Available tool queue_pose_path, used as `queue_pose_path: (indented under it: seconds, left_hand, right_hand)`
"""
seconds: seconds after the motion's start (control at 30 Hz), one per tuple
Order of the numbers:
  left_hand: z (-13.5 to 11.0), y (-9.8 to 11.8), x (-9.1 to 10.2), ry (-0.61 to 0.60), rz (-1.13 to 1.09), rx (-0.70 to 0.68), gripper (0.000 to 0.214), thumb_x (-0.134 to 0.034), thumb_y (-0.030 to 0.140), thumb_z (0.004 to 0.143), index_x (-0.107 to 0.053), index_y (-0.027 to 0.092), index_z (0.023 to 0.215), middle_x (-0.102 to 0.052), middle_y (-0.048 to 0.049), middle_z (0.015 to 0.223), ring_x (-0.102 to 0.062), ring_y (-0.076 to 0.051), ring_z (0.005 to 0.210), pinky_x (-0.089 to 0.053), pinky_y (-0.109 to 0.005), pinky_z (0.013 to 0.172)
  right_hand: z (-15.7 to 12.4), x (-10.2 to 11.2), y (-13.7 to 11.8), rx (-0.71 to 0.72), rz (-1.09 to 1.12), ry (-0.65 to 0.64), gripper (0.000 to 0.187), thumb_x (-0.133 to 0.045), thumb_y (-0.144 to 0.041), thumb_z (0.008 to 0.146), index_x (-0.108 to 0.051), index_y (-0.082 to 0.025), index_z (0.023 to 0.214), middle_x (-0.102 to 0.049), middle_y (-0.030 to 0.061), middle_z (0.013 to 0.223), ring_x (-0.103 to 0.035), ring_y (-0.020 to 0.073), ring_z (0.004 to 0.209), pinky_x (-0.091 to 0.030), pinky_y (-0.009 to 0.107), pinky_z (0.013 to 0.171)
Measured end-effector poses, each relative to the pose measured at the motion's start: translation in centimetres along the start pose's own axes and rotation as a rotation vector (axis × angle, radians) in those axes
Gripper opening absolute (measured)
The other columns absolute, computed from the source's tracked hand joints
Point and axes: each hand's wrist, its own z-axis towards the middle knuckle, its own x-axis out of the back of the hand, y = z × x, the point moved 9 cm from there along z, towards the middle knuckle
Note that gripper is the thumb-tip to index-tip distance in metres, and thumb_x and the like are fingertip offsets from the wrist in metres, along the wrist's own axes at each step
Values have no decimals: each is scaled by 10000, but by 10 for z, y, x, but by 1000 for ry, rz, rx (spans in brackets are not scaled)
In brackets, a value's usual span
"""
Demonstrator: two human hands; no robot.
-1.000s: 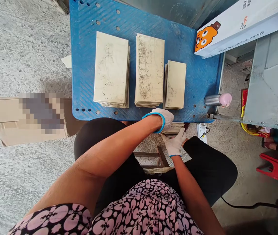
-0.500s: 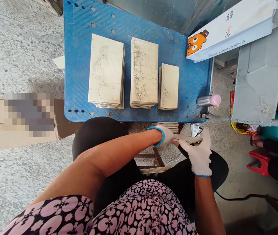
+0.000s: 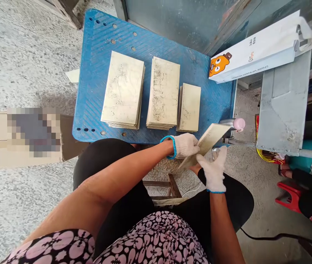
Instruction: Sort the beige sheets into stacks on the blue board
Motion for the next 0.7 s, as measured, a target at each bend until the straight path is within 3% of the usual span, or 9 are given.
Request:
queue_pose_path:
  seconds: [0.13,0.3,0.47,0.6,0.7]
  left_hand:
    - [0,-12,13,73,-89,69,387,-487,318,932,-785,89,838,-628,-45,603,-450,-119,562,-317,-264,538]
    - [3,-17,18,96,-108,100,437,-474,367,965,-790,88,848,-646,-54,629,-481,-125,583,-345,-262,557]
    - [5,-24,28,174,-116,202,553,-387,486,1024,-797,116,986,-757,-112,830,-643,-181,717,-415,-272,608]
    - [0,-26,31,105,-80,247,588,-418,593,984,-776,150,1132,-785,-152,1028,-736,-259,927,-498,-286,697]
    - [-9,-31,23,-13,28,294,570,-535,557,924,-743,124,1231,-772,-206,1108,-742,-329,1016,-556,-348,787]
  right_hand:
    - [3,-29,-5,-8,-124,-72,1380,-819,-616,622,-19,-194,1664,-322,215,1640,-437,359,1451,-442,467,1129]
    - [17,-42,-27,74,-179,-64,1444,-870,-536,545,-49,-130,1661,-239,235,1673,-330,370,1519,-374,475,1188]
    - [40,-45,-36,77,-119,-81,1279,-819,-513,616,-142,-189,1652,-418,163,1601,-483,316,1416,-478,423,1097]
    - [69,-45,-45,-1,-135,-77,1187,-822,-468,618,-258,-202,1628,-554,138,1494,-585,319,1298,-513,396,1041]
    - [91,-45,-54,-62,-262,-63,1251,-872,-513,563,-286,-227,1630,-571,152,1468,-591,370,1279,-506,449,1041]
